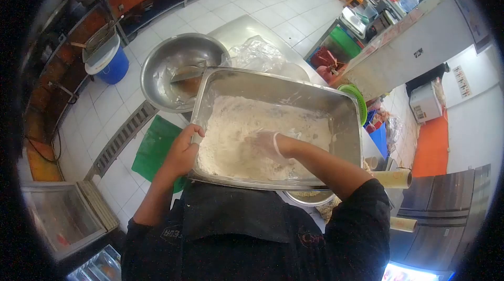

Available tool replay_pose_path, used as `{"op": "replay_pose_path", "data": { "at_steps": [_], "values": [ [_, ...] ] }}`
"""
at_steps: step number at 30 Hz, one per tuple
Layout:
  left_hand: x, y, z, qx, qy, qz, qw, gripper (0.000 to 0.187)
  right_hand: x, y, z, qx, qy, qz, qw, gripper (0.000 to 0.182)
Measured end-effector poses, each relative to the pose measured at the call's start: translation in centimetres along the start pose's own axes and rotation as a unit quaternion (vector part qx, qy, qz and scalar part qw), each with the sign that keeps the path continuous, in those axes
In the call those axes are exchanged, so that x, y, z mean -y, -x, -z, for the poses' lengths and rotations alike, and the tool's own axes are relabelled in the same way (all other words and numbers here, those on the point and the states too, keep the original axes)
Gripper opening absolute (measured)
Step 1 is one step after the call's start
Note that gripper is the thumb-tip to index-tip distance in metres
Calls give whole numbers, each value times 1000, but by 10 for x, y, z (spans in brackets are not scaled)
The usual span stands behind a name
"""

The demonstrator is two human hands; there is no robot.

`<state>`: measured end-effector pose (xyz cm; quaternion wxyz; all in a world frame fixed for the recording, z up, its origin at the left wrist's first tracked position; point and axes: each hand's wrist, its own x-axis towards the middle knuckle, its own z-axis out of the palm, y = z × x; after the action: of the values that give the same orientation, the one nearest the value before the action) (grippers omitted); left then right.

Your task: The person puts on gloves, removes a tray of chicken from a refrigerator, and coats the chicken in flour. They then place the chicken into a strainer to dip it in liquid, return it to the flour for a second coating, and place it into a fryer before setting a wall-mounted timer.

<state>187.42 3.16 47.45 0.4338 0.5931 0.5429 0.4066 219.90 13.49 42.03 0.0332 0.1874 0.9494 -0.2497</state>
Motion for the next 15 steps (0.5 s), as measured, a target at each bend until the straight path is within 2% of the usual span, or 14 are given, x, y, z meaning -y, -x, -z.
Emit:
{"op": "replay_pose_path", "data": {
  "at_steps": [3,5,6,7,8,10,12,13,15],
  "values": [
    [0,5,0,-2,3,7,1000,32,3,1,57,137,39,-110,984,50],
    [-4,8,1,4,6,26,1000,33,-13,11,68,269,74,-209,937,51],
    [-6,10,2,4,6,34,999,33,-12,25,71,292,21,-226,929,49],
    [-7,11,1,3,8,40,999,33,1,31,69,275,-117,-292,909,48],
    [-8,12,1,2,11,48,999,33,15,37,67,246,-247,-356,867,46],
    [-7,10,-1,-17,17,22,999,32,16,39,33,218,-459,-381,773,44],
    [-2,11,-3,-25,10,2,1000,31,53,-1,31,309,-273,-236,880,43],
    [1,10,-5,-30,0,-8,1000,31,80,-24,48,326,-59,-143,933,43],
    [0,10,-2,-29,-11,-13,999,30,75,-32,43,181,-296,-150,926,40]
  ]
}}
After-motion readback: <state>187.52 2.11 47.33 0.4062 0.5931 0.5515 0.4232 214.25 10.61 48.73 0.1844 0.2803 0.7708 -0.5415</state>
